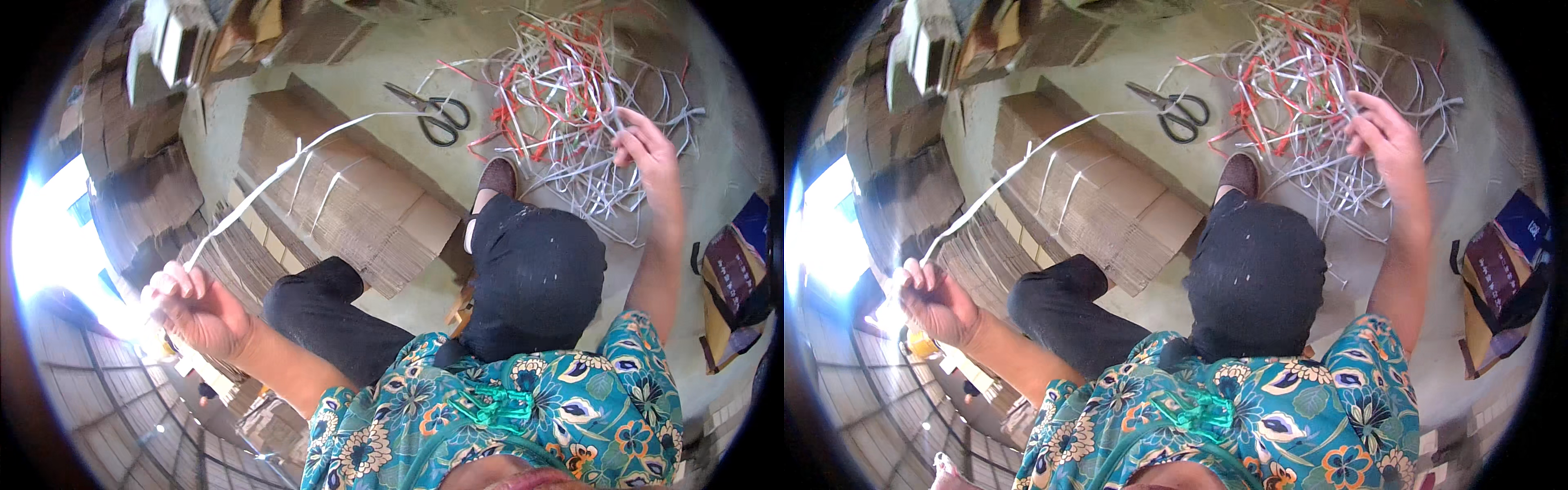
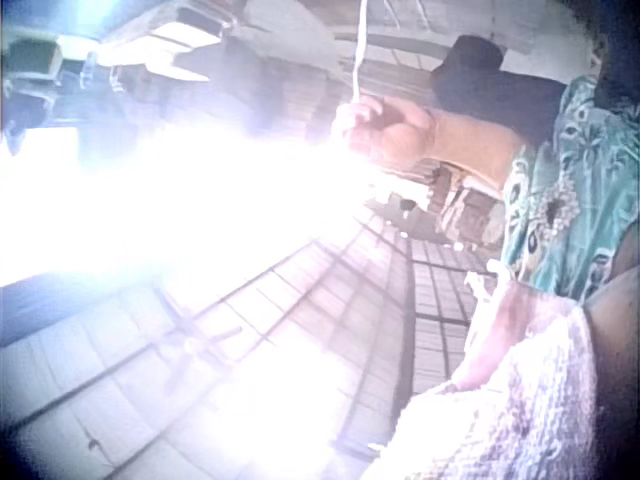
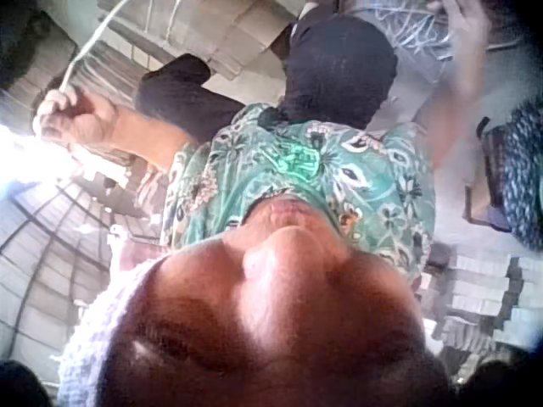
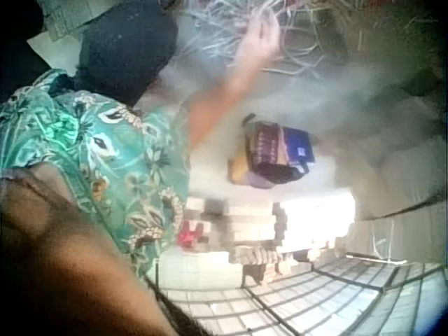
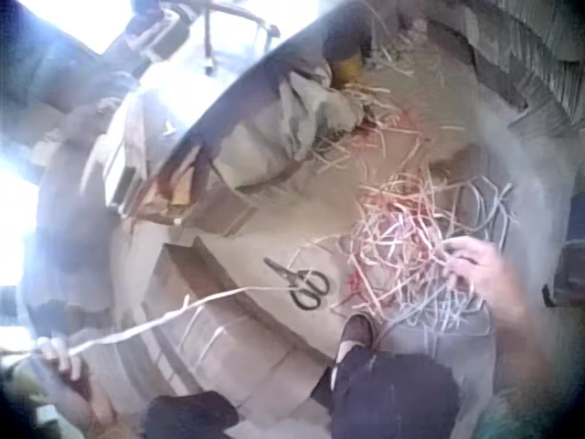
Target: The person sits on the floor and bundles stacks of flat cardboard pieces using white plastic ties. They pull ties from a pile, wrap them around the stacks, tie knots, and trim excess with scissors. The person repeatedly lifts and repositions stacks to secure them.
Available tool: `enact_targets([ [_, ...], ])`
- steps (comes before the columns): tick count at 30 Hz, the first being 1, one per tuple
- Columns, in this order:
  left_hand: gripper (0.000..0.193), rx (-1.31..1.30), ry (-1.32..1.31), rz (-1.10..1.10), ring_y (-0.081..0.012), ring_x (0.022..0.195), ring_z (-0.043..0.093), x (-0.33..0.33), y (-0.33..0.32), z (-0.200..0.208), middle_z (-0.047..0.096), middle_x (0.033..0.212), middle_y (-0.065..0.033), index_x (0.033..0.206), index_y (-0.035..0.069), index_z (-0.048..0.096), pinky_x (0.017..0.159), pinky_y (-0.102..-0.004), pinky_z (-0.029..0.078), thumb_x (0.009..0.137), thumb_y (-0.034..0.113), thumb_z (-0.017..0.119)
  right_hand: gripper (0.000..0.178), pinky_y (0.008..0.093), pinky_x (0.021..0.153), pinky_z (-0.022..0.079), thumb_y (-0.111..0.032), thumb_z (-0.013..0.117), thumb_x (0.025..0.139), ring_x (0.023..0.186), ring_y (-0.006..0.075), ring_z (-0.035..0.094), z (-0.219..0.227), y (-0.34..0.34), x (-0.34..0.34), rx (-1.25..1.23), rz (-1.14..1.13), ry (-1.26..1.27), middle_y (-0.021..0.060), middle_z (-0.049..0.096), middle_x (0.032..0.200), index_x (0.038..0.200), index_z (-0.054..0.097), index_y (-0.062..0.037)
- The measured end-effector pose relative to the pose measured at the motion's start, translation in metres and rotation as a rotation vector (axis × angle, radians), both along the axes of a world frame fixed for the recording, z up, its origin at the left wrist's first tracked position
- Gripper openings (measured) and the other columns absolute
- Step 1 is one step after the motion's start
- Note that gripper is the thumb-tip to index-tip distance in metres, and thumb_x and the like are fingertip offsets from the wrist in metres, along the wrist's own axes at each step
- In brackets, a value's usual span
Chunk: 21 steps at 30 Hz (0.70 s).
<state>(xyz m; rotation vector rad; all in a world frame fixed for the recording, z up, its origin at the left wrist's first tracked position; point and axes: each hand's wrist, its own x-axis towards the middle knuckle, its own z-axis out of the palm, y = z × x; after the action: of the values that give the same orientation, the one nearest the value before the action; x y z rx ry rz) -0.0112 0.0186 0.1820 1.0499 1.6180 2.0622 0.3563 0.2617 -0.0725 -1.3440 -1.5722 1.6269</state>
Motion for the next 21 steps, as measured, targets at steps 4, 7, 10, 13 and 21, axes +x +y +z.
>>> enact_targets([
  [4, 0.01, 0.013, -0.008, 0.03, -0.009, 0.064, 0.042, 0.017, -0.018, -0.003, 0.05, 0.081, -0.004, 0.091, 0.005, 0.057, 0.047, -0.017, 0.034, 0.084, 0.011, 0.061, 0.019, 0.0189, 0.051, 0.044, -0.009, 0.053, 0.089, 0.054, 0.0044, 0.054, 0.043, 0.004, -0.049, 0.1, 0.248, 0.014, 0.0021, 0.06, 0.073, 0.103, 0.061, 0.0002],
  [7, 0.011, -0.068, -0.024, 0.053, -0.009, 0.063, 0.047, 0.033, -0.039, -0.019, 0.055, 0.08, -0.0058, 0.093, 0.004, 0.058, 0.049, -0.0169, 0.037, 0.084, 0.01, 0.062, 0.016, 0.0166, 0.052, 0.045, -0.007, 0.054, 0.089, 0.055, 0.0035, 0.054, 0.084, -0.018, -0.108, -0.071, 0.372, 0.331, 0.0019, 0.06, 0.073, 0.1, 0.061, 0.001],
  [10, 0.023, -0.258, -0.281, 0.05, -0.0094, 0.063, 0.052, 0.069, 0.001, -0.083, 0.058, 0.078, -0.0062, 0.105, 0.003, 0.056, 0.053, -0.018, 0.042, 0.083, 0.005, 0.061, 0.014, 0.0168, 0.053, 0.045, -0.008, 0.055, 0.088, 0.055, 0.0027, 0.053, 0.104, -0.011, -0.152, -0.094, 0.585, 0.398, 0.0017, 0.06, 0.073, 0.097, 0.061, 0.0016],
  [13, 0.04, -0.24, -0.538, -0.057, -0.0107, 0.064, 0.055, 0.082, 0.026, -0.089, 0.059, 0.079, -0.0071, 0.12, 0.0, 0.047, 0.055, -0.0197, 0.044, 0.083, 0.002, 0.061, 0.015, 0.0165, 0.053, 0.045, -0.008, 0.055, 0.089, 0.056, 0.0028, 0.053, 0.134, -0.03, -0.178, -0.128, 0.709, 0.432, 0.0011, 0.06, 0.072, 0.098, 0.06, 0.0018],
  [21, 0.024, -0.041, -0.74, -0.162, -0.0086, 0.064, 0.057, 0.075, 0.009, -0.108, 0.063, 0.079, -0.0057, 0.107, -0.002, 0.058, 0.056, -0.0188, 0.045, 0.084, 0.005, 0.061, 0.014, 0.0172, 0.049, 0.042, -0.008, 0.056, 0.088, 0.053, 0.0034, 0.051, 0.137, -0.07, -0.203, -0.12, 0.949, 0.408, 0.0007, 0.059, 0.07, 0.097, 0.061, 0.0009],
])
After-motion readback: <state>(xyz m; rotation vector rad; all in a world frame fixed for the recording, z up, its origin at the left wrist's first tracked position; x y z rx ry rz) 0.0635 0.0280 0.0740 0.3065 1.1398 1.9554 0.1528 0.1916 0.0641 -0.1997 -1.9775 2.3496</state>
